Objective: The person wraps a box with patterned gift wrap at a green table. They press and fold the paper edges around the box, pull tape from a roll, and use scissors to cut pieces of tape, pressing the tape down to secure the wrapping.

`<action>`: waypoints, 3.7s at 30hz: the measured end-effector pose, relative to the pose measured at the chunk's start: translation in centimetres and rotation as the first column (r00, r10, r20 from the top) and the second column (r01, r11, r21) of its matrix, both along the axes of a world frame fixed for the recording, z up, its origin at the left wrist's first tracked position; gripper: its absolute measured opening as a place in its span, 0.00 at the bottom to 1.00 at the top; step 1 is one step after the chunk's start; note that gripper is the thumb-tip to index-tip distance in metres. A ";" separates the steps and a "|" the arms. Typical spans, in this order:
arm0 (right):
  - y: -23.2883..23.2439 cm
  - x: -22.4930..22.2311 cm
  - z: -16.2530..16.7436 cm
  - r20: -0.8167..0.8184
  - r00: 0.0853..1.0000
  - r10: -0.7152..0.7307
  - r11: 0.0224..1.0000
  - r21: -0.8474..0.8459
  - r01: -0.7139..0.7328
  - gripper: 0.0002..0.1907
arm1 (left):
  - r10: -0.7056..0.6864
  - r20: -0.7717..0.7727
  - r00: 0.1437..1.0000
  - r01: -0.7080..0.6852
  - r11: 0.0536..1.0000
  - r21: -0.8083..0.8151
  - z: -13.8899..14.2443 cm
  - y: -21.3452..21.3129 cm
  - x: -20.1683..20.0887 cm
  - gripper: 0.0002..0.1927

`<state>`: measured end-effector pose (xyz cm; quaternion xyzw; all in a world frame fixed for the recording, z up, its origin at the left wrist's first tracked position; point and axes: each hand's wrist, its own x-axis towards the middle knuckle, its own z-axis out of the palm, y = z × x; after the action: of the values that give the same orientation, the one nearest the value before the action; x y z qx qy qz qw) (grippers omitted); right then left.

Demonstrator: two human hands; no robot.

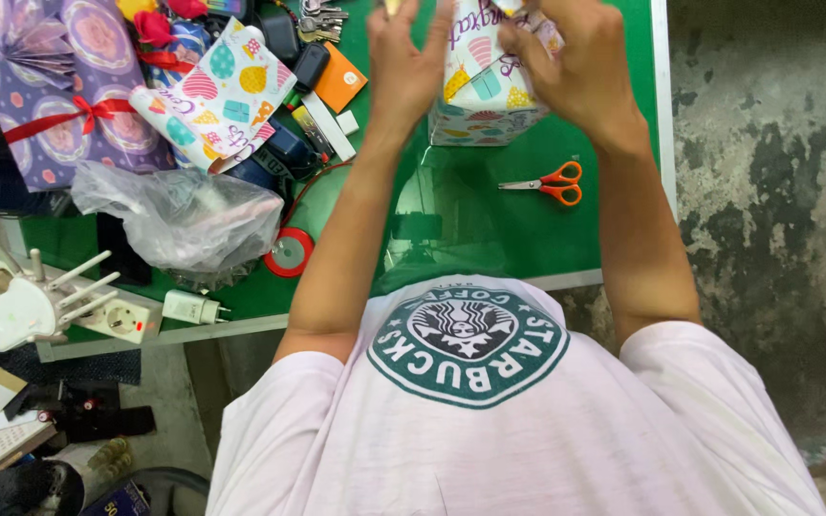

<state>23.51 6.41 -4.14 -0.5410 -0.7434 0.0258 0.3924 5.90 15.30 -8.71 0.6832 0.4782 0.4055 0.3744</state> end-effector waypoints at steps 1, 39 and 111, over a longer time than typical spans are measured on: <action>-1.8 -0.4 0.4 -0.002 1.000 0.028 0.997 0.069 -0.028 0.11 | -0.002 0.016 1.000 0.003 0.999 -0.035 -0.6 -0.1 -0.8 0.21; -10.0 -8.8 2.7 -0.099 0.987 -0.127 0.984 0.112 0.138 0.13 | -0.360 0.323 0.875 0.369 0.929 0.036 5.8 -14.9 -6.9 0.32; -13.1 1.0 -9.8 0.319 0.904 -0.285 0.841 -0.369 0.396 0.14 | -0.210 0.670 0.712 0.632 0.609 -0.479 2.6 -12.9 -9.5 0.17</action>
<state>24.53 -6.64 -13.94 -0.7365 -0.6542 0.0478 0.1654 -3.61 2.35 -6.15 0.4451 0.2778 0.2734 0.8062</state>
